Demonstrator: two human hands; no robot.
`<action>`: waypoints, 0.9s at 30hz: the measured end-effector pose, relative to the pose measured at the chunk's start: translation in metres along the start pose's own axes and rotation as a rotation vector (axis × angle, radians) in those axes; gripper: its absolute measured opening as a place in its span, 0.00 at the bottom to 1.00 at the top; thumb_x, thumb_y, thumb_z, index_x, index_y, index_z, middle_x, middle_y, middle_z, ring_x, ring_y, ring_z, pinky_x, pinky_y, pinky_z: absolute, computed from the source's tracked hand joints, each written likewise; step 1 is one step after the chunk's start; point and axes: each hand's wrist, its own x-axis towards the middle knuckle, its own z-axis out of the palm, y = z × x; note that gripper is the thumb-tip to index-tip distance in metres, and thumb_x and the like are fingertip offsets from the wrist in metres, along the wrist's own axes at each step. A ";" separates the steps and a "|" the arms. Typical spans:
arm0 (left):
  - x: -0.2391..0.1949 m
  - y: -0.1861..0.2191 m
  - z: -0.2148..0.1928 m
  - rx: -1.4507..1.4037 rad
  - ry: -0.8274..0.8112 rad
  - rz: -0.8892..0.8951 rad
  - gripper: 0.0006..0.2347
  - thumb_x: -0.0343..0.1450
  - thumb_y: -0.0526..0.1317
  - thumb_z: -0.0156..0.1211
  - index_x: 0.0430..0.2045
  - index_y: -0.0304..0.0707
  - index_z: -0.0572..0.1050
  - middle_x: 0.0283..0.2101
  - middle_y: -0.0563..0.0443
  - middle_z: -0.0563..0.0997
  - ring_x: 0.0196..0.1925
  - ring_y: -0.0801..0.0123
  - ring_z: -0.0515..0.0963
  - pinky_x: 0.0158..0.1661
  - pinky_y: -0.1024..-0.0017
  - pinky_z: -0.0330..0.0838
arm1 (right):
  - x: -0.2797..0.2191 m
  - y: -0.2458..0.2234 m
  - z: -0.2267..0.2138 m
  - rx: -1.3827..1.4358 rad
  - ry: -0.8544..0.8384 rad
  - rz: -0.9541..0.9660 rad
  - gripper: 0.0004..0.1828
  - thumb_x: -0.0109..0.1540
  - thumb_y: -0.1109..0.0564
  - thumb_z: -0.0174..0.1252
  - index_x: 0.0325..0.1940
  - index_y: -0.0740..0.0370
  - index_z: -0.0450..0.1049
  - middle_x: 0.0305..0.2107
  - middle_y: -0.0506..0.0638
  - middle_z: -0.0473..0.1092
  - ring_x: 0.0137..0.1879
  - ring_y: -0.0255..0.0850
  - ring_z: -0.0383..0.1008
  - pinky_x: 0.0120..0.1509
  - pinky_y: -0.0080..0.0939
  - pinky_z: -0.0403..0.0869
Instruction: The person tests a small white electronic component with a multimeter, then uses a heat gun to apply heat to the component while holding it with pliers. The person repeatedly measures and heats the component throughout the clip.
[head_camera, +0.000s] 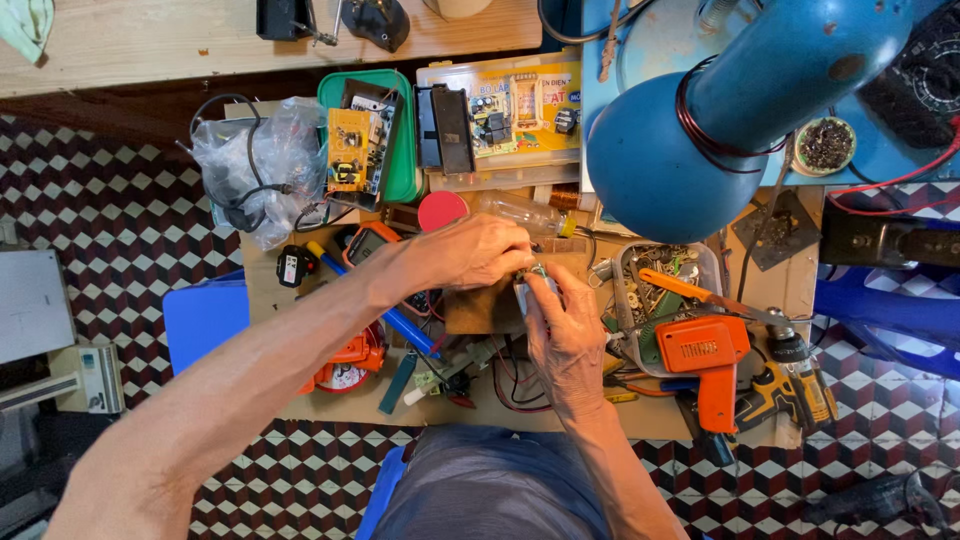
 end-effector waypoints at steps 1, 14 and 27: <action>-0.009 0.001 0.004 -0.060 0.045 -0.045 0.11 0.74 0.42 0.54 0.37 0.31 0.79 0.38 0.39 0.83 0.41 0.50 0.83 0.42 0.59 0.76 | 0.000 0.001 0.000 0.014 -0.002 0.008 0.16 0.63 0.64 0.64 0.56 0.61 0.76 0.54 0.58 0.72 0.57 0.51 0.75 0.58 0.46 0.76; -0.055 0.031 0.078 -0.654 0.534 -0.217 0.20 0.68 0.41 0.68 0.53 0.36 0.74 0.44 0.49 0.80 0.44 0.74 0.80 0.40 0.76 0.78 | -0.004 0.006 0.000 -0.003 -0.033 0.007 0.15 0.65 0.64 0.63 0.56 0.64 0.74 0.55 0.60 0.71 0.61 0.53 0.74 0.63 0.48 0.73; -0.051 0.023 0.087 -0.624 0.594 -0.133 0.14 0.72 0.42 0.64 0.51 0.41 0.77 0.44 0.52 0.76 0.41 0.75 0.81 0.37 0.78 0.78 | -0.008 0.003 0.003 -0.019 -0.074 0.042 0.13 0.67 0.63 0.61 0.57 0.65 0.74 0.56 0.59 0.70 0.61 0.51 0.74 0.64 0.46 0.74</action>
